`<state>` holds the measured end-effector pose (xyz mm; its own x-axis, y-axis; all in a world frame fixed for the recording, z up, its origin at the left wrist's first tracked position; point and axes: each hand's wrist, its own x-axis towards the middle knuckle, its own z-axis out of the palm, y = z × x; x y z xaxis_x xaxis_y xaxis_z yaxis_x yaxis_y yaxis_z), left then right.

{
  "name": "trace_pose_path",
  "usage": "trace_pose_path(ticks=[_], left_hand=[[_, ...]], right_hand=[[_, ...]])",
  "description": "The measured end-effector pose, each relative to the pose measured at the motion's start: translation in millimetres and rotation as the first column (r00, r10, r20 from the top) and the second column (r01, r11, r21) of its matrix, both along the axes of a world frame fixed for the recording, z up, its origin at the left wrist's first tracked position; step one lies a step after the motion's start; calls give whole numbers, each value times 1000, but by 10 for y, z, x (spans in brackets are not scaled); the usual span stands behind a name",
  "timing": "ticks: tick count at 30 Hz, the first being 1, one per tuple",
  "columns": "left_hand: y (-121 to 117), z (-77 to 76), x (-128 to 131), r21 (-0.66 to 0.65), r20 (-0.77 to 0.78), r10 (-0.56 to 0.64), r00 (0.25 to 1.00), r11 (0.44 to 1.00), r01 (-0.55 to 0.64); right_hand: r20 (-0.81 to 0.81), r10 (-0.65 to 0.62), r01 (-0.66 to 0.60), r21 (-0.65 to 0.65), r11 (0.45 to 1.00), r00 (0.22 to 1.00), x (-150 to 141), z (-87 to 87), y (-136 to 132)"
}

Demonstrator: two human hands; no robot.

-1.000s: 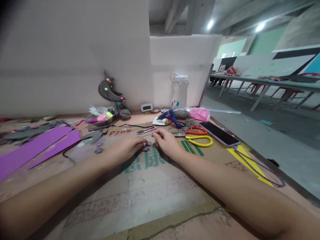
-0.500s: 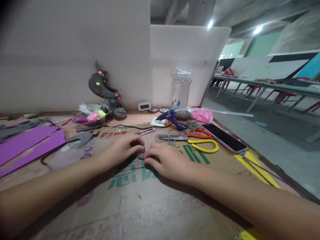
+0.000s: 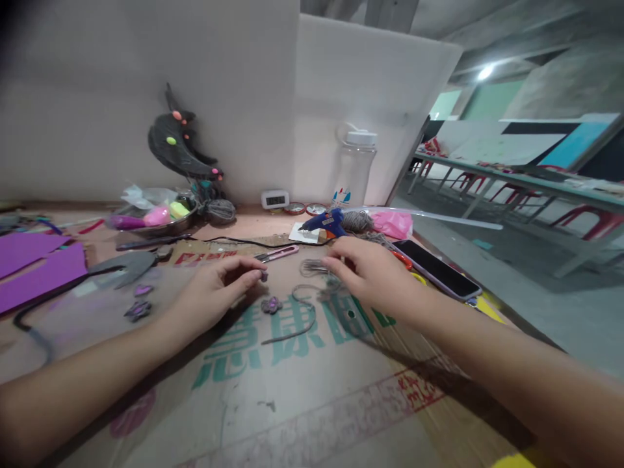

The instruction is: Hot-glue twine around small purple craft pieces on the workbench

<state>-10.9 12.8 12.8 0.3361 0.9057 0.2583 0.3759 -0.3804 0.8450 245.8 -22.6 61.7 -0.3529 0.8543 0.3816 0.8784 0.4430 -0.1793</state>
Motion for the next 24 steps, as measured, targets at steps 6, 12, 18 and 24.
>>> trace_pose_path(ticks=[6,12,18,24], left_hand=[[-21,38,29,-1,21,-2,1000,1000,2],[10,10,18,-57,59,-8,998,998,11],[22,-14,18,-120,88,-8,996,993,19],[28,-19,14,-102,84,-23,996,994,31]], right_hand=[[-142,-271,270,-28,963,952,422,-169,458],[-193,-326,300,-154,942,925,489,-195,772],[-114,-407,373,-236,897,906,308,-133,922],[-68,-447,424,-218,879,892,205,-151,1033]])
